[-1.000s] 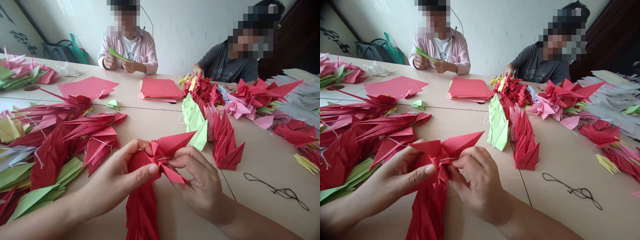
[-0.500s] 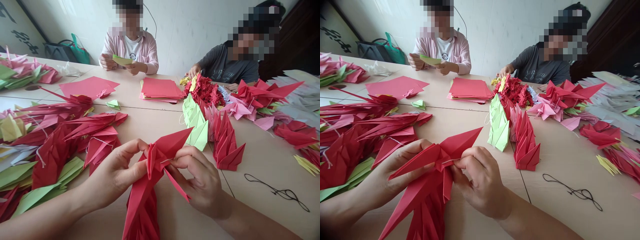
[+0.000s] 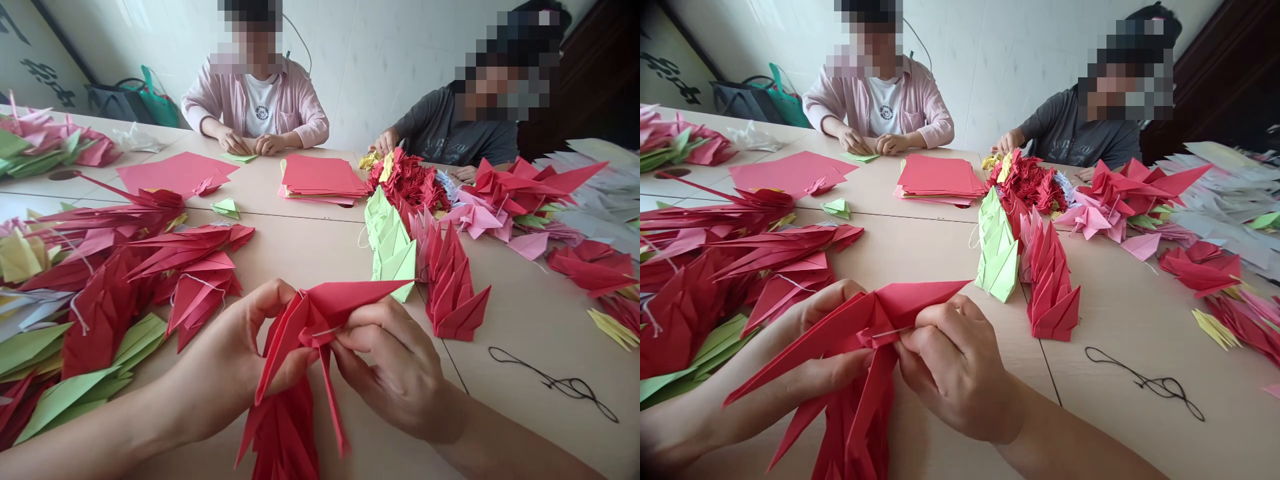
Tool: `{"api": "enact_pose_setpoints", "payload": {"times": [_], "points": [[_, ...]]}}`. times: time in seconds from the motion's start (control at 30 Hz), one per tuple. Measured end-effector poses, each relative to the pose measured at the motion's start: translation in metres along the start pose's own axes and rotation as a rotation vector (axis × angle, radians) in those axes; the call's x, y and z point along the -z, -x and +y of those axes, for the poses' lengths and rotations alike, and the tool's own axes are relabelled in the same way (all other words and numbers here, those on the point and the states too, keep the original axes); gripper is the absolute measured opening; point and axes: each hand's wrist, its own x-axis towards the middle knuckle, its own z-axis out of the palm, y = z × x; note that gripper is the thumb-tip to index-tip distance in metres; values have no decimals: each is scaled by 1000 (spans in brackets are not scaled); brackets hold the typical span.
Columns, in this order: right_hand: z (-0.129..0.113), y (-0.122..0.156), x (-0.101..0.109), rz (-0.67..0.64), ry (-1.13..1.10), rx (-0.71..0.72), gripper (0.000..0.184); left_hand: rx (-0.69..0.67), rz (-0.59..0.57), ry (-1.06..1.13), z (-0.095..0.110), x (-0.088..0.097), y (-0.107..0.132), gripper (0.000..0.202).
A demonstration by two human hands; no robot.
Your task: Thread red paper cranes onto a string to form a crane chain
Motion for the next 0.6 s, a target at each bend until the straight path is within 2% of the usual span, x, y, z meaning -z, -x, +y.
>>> {"api": "enact_pose_setpoints", "payload": {"times": [0.27, 0.43, 0.6], "points": [[2, 2, -5, 20, -4, -42, 12, 1, 33, -105, 0, -2, 2, 6], [4, 4, -8, 22, -2, -66, 11, -9, 30, -53, -8, -2, 1, 6], [4, 4, -4, 23, -9, -86, 12, -25, -84, 62, -12, 5, -3, 6]]}}
